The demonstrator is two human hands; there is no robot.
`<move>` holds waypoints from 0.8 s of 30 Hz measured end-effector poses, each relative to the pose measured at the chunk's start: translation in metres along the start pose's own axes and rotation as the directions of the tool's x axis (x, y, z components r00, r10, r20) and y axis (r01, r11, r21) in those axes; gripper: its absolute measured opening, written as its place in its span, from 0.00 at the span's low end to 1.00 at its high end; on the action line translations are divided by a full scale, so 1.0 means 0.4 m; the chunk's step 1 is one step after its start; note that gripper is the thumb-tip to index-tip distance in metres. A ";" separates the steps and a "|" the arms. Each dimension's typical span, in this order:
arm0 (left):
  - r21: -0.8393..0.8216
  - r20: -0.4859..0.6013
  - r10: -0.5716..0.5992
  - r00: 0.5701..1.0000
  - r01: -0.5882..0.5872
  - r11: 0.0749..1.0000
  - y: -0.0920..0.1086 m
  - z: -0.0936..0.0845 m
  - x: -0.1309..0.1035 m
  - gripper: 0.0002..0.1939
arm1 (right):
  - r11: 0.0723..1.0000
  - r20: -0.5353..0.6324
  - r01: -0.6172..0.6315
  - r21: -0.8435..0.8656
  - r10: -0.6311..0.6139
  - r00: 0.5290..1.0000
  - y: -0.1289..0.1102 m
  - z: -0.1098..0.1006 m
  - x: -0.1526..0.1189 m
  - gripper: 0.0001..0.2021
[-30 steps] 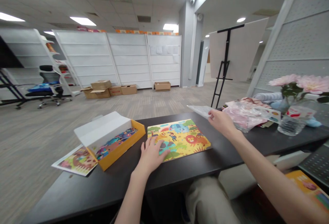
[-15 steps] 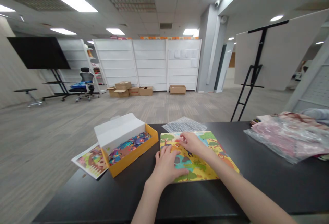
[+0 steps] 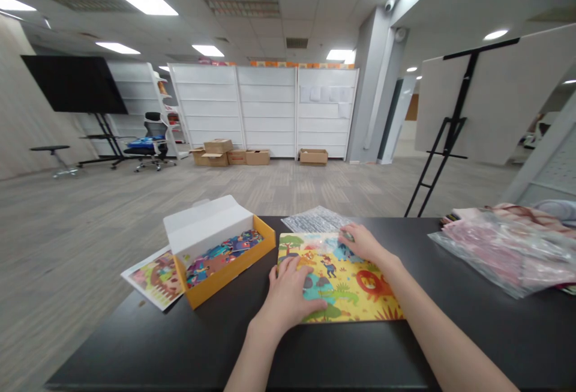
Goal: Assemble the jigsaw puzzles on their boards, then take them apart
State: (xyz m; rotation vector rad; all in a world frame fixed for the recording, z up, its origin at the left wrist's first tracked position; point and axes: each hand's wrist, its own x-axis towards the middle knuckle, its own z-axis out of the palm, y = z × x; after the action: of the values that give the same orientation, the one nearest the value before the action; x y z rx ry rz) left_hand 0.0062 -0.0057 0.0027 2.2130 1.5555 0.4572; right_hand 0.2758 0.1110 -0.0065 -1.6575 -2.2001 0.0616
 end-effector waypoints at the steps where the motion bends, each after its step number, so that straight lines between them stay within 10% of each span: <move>1: -0.002 -0.001 0.000 1.000 0.000 1.000 0.000 0.000 0.000 0.36 | 0.999 0.034 -0.010 -0.036 0.011 0.999 0.008 0.008 0.001 0.14; 24: 0.007 0.052 0.010 0.999 -0.011 1.000 0.042 -0.024 -0.102 0.41 | 0.996 0.086 0.038 -0.086 -0.031 0.996 -0.037 -0.059 -0.104 0.15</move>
State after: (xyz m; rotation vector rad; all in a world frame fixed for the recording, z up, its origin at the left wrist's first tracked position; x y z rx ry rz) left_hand 0.0020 -0.0481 0.0177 2.2215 1.5220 0.3945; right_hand 0.2795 0.0632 0.0077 -1.6918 -2.3250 0.0267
